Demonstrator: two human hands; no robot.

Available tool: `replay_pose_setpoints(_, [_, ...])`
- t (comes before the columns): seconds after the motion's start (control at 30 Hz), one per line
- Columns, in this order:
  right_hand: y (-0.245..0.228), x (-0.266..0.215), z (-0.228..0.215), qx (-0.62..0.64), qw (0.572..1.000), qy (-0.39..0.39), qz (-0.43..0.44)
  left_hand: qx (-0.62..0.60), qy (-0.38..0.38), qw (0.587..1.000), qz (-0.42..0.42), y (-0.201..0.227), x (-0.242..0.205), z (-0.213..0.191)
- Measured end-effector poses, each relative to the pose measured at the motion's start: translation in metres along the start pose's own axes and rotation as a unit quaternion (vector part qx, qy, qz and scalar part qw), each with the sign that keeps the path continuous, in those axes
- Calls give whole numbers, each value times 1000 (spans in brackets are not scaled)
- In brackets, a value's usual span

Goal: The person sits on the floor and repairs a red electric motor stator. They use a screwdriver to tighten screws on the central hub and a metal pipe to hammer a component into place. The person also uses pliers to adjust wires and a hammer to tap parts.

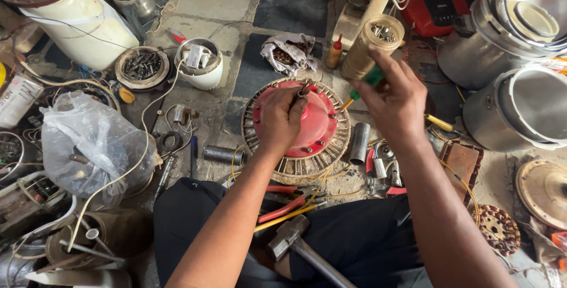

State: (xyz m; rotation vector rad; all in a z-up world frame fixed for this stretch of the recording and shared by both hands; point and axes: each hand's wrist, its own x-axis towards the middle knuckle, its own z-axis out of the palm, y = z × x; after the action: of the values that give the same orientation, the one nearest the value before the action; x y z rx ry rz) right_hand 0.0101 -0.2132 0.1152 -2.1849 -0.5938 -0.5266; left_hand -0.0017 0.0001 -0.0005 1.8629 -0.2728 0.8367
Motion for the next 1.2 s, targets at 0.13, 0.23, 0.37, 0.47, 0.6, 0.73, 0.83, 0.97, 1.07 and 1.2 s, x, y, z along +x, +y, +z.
replay_pose_setpoints(0.13, [2,17,5,156,986,-2,66,-2,7,1000,5,2,1,-1])
replay_pose_setpoints(0.23, [3,11,8,1,999,16,41,1,9,1000,9,1,2,1])
replay_pose_setpoints(0.37, [-4,6,9,36,999,10,-6,17,4,1000,9,1,1,0])
replay_pose_setpoints(0.47, [-5,5,9,111,993,-44,11,2,2,1000,4,-1,2,0])
replay_pose_setpoints(0.6, [1,3,6,150,986,-63,29,0,7,1000,9,-1,1,2])
replay_pose_setpoints(0.73, [3,2,4,128,986,-82,64,-13,12,1000,2,-1,0,2])
replay_pose_setpoints(0.83, [3,3,2,74,989,-99,79,-1,7,1000,-1,-1,0,2])
replay_pose_setpoints(0.97, [12,15,11,130,989,-71,-24,13,12,1000,3,0,0,3])
replay_pose_setpoints(1.07, [14,20,22,72,997,-8,-14,21,21,1000,2,3,-1,5])
replay_pose_setpoints(1.2, [15,10,21,97,992,57,52,2,22,999,-24,-1,-3,6])
